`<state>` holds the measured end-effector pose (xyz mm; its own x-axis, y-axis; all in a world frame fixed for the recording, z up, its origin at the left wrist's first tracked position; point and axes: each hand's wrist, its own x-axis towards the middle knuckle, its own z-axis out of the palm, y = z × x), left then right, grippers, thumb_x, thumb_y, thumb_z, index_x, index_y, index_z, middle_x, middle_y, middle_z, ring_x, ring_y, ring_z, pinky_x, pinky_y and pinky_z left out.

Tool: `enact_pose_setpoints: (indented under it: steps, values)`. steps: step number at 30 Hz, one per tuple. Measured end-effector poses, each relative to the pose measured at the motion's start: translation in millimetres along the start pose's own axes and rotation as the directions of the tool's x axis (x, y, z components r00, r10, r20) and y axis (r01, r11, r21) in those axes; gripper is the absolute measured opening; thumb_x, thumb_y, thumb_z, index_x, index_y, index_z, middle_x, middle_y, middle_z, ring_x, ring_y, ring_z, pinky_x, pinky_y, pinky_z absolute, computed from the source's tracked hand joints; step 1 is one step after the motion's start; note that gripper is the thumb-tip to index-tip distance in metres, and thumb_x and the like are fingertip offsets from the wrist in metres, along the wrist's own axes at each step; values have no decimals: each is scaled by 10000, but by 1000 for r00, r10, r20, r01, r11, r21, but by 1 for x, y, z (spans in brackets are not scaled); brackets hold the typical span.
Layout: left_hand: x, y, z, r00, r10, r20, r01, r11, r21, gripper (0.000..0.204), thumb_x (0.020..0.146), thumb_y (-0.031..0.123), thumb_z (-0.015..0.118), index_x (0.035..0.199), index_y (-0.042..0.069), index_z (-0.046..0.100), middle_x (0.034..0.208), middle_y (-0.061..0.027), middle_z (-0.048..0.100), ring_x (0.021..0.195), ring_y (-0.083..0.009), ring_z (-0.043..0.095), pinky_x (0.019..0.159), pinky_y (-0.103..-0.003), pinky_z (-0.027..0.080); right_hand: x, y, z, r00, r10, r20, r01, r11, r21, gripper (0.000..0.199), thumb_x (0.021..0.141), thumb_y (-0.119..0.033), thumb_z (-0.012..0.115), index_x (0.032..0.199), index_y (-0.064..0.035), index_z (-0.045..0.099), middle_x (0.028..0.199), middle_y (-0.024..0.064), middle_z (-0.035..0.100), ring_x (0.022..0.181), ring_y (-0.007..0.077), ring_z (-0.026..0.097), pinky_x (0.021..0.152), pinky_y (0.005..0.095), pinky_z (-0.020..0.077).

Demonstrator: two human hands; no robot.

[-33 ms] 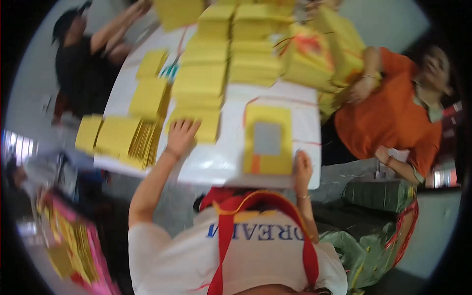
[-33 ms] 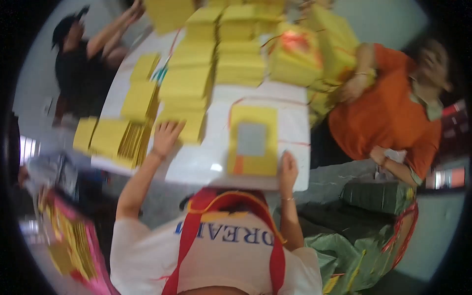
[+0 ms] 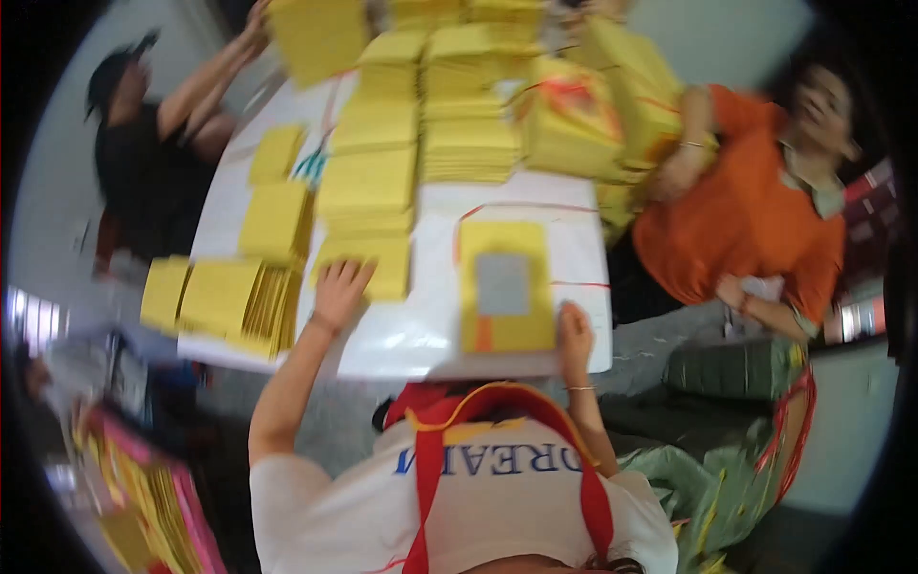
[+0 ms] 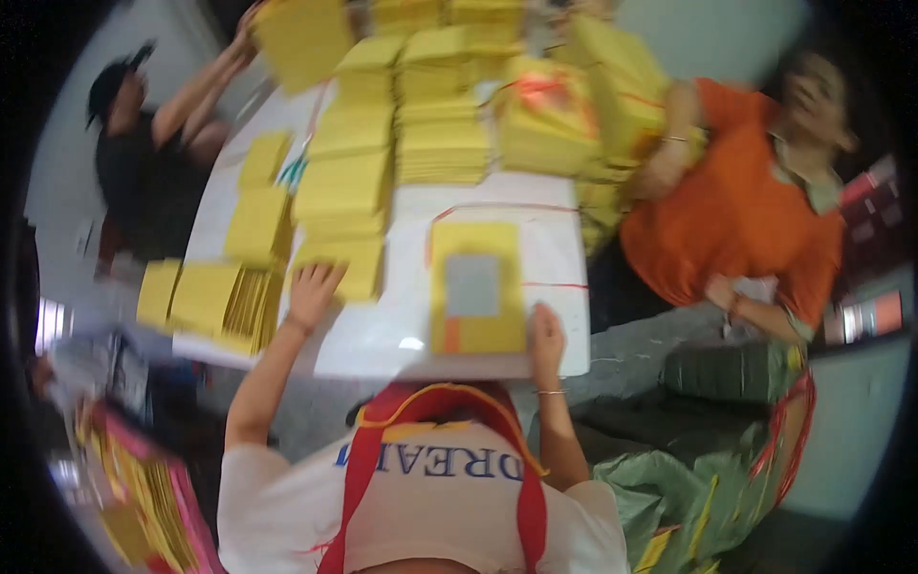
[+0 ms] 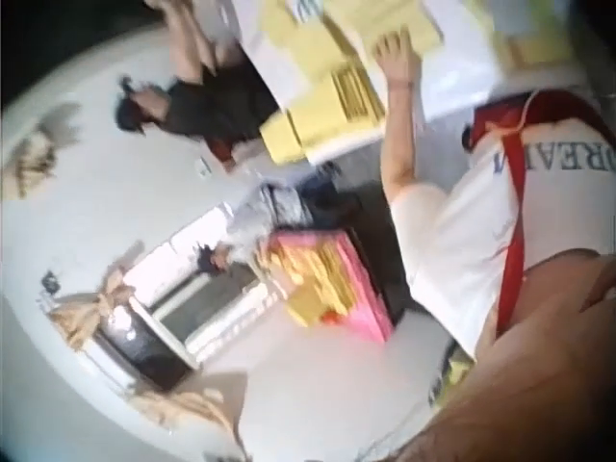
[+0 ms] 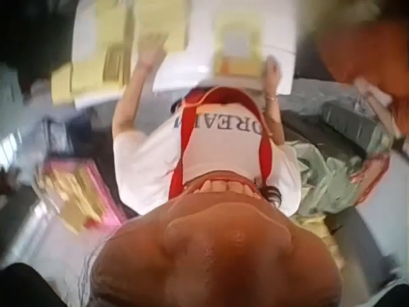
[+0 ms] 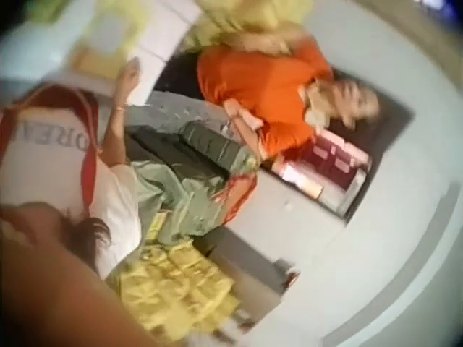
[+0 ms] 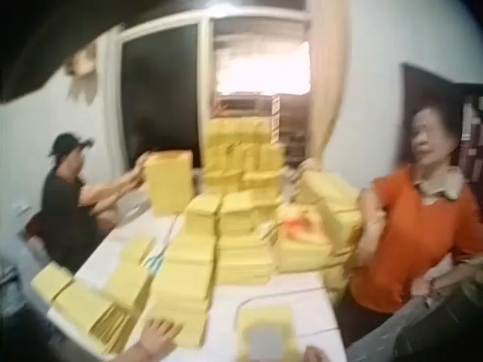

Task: Organizing and stacking yellow joss paper sheets on a work table.

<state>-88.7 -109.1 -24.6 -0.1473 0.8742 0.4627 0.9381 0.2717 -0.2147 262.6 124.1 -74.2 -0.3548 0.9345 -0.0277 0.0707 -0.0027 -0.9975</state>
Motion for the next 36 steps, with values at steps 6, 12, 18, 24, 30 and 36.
enact_pose_setpoints:
  steps: [6, 12, 18, 24, 30, 36]
  values:
    - [-16, 0, -1, 965, 20, 262, 42, 973, -227, 527, 666, 120, 608, 1183, 137, 506, 1112, -85, 505, 1051, -283, 454, 862, -430, 361, -15, 12, -3, 995, -64, 77, 72, 992, -102, 295, 865, -127, 541, 1138, -15, 545, 1083, 109, 577, 977, 175, 544, 825, 287, 439]
    - [-5, 26, -8, 944, -98, 314, 169, 964, -207, 622, 680, 85, 585, 1269, 44, 391, 1254, -182, 393, 1160, -360, 354, 976, -477, 267, -15, -15, -9, 993, -109, -32, 105, 987, -124, 325, 849, -108, 549, 1163, -31, 521, 1138, 99, 497, 952, 190, 528, 771, 268, 446]
    - [-12, 31, -2, 953, -165, 252, 221, 952, -210, 644, 677, 70, 576, 1284, 30, 364, 1265, -200, 375, 1174, -377, 332, 996, -488, 238, -10, -22, -7, 996, -89, 9, 90, 992, -85, 325, 840, -99, 550, 1159, -38, 522, 1143, 102, 487, 962, 187, 523, 765, 277, 453]
    - [-14, 21, -8, 944, -121, 308, 195, 956, -221, 671, 683, 114, 580, 1310, 67, 346, 1252, -197, 394, 1172, -371, 338, 994, -492, 241, -12, -20, -15, 993, -97, 64, 102, 990, -92, 335, 833, -99, 561, 1163, -60, 523, 1151, 92, 480, 967, 192, 529, 784, 284, 454]
    - [14, 23, -47, 891, -183, 415, 339, 877, -341, 792, 703, 310, 644, 1369, 85, 279, 1265, -186, 415, 1159, -333, 381, 979, -492, 234, -14, -21, -26, 992, -78, 102, 86, 993, -78, 337, 836, -111, 566, 1167, -62, 524, 1152, 74, 481, 972, 181, 527, 826, 287, 436]
    - [41, 50, -45, 939, -336, 75, 333, 832, -443, 655, 836, 373, 530, 1334, 3, 320, 1270, -168, 437, 1160, -300, 407, 987, -453, 240, 2, -18, -30, 984, -88, 152, 100, 993, -70, 341, 828, -114, 574, 1162, -67, 525, 1158, 91, 471, 969, 199, 531, 816, 299, 452]
